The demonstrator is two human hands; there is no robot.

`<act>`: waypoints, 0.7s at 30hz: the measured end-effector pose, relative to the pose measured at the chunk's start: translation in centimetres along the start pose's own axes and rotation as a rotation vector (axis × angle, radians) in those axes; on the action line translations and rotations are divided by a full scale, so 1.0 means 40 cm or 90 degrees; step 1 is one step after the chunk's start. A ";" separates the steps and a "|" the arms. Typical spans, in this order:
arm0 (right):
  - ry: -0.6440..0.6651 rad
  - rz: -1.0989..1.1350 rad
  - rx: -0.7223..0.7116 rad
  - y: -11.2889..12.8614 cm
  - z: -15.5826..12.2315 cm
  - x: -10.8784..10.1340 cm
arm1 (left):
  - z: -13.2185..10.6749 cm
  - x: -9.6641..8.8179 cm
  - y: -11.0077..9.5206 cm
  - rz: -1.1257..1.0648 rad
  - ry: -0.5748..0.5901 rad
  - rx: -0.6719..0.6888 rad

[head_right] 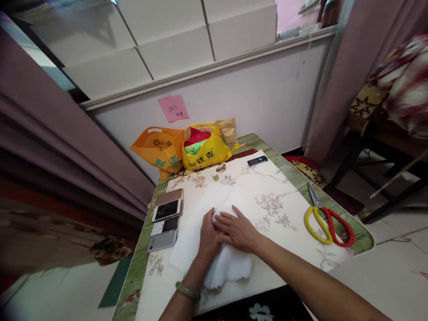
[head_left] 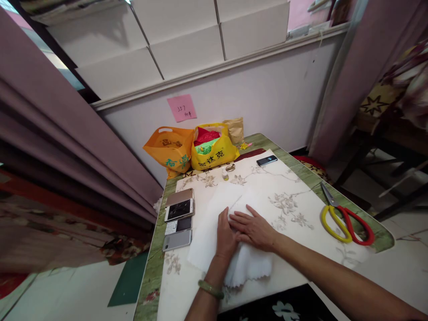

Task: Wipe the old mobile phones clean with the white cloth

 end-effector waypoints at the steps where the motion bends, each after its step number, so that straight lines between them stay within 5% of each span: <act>1: 0.020 -0.034 0.025 -0.014 0.000 0.001 | 0.000 0.001 -0.003 0.008 0.009 -0.005; 6: -0.033 -0.096 0.257 -0.079 -0.007 -0.015 | 0.000 0.001 -0.009 -0.005 0.031 -0.060; 10: 0.036 -0.087 0.022 -0.037 0.002 -0.003 | -0.003 0.000 -0.003 -0.010 0.040 -0.084; 15: 0.002 -0.111 0.178 -0.074 -0.009 -0.027 | -0.011 0.003 -0.006 -0.026 0.064 -0.109; 19: 0.082 -0.105 -0.059 -0.074 -0.025 -0.022 | -0.018 0.003 -0.013 -0.036 0.075 -0.124; 21: 0.055 -0.108 0.004 -0.089 -0.028 -0.026 | -0.020 0.001 -0.016 -0.037 0.079 -0.126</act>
Point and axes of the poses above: each hand's wrist, its own z-axis towards the middle knuckle, its own x-axis out of the palm, y = z × x, the point moved 3 cm from there along z, towards the middle knuckle, and after that the axes turned 12 degrees about y, right-handed, at the moved point
